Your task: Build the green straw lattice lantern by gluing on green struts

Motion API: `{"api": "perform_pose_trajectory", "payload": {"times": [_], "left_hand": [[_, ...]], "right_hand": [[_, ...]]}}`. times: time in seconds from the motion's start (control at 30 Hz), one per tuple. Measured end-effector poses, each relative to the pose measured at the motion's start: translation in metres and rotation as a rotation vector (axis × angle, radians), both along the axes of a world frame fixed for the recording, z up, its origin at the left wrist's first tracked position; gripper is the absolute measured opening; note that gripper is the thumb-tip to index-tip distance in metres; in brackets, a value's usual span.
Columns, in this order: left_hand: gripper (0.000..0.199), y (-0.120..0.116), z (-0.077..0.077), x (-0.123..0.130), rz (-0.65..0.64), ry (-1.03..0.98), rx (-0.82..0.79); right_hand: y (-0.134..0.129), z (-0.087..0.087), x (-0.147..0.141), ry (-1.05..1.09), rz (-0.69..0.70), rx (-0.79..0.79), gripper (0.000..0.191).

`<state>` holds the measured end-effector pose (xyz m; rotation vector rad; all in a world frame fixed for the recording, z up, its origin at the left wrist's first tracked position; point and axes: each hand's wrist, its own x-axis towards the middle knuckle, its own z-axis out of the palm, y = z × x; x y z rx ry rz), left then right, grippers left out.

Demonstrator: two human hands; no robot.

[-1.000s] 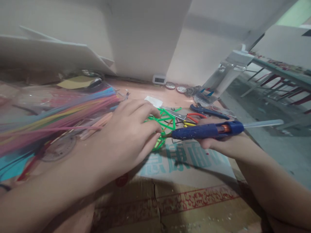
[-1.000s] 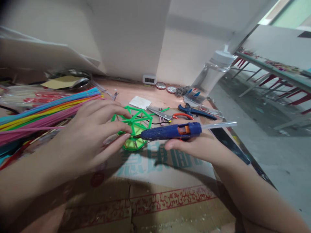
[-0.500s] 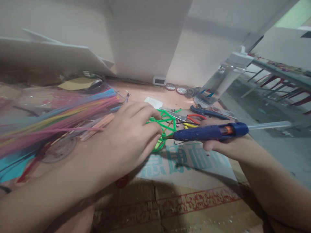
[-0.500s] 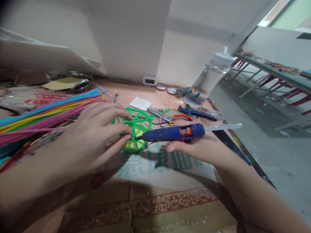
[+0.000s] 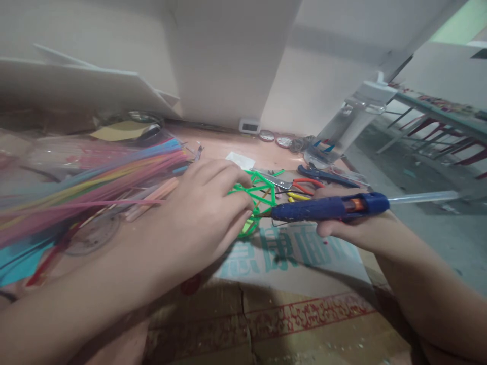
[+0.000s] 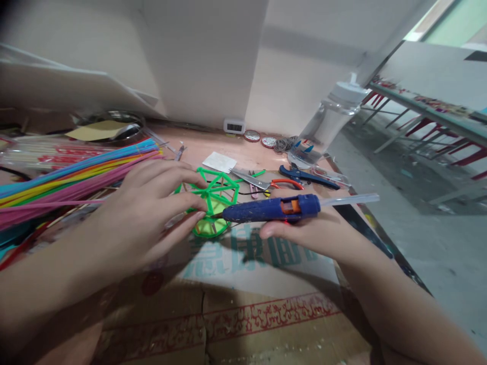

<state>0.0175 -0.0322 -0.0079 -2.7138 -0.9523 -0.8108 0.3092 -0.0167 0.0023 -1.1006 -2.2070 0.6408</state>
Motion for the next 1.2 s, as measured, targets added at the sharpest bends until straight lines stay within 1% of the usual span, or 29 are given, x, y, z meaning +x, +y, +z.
{"api": "perform_pose_trajectory", "payload": {"times": [0.2, 0.47, 0.67, 0.87, 1.03, 1.2], "left_hand": [[0.022, 0.0002, 0.0004, -0.0004, 0.002, -0.005, 0.002], [0.021, 0.0004, 0.0004, -0.0012, 0.004, -0.008, 0.001], [0.023, 0.0009, 0.0007, 0.0000, -0.001, -0.012, 0.007], [0.020, 0.0007, -0.0008, -0.0016, 0.008, 0.011, 0.003], [0.021, 0.0010, -0.0016, -0.0013, 0.005, 0.007, 0.006], [0.022, 0.0011, -0.0007, -0.0002, -0.005, -0.021, 0.004]], "right_hand": [[0.0011, 0.0053, -0.0048, 0.034, -0.009, -0.026, 0.051], [0.0000, 0.0061, -0.0019, -0.035, -0.034, -0.008, 0.053], [-0.0009, 0.0059, -0.0048, -0.005, -0.048, -0.029, 0.052], [-0.0004, 0.0084, -0.0081, 0.031, -0.051, -0.043, 0.046], [-0.0011, 0.0070, -0.0057, -0.012, -0.079, -0.009, 0.052], [-0.0021, 0.0077, -0.0054, 0.024, -0.038, 0.000, 0.048]]}}
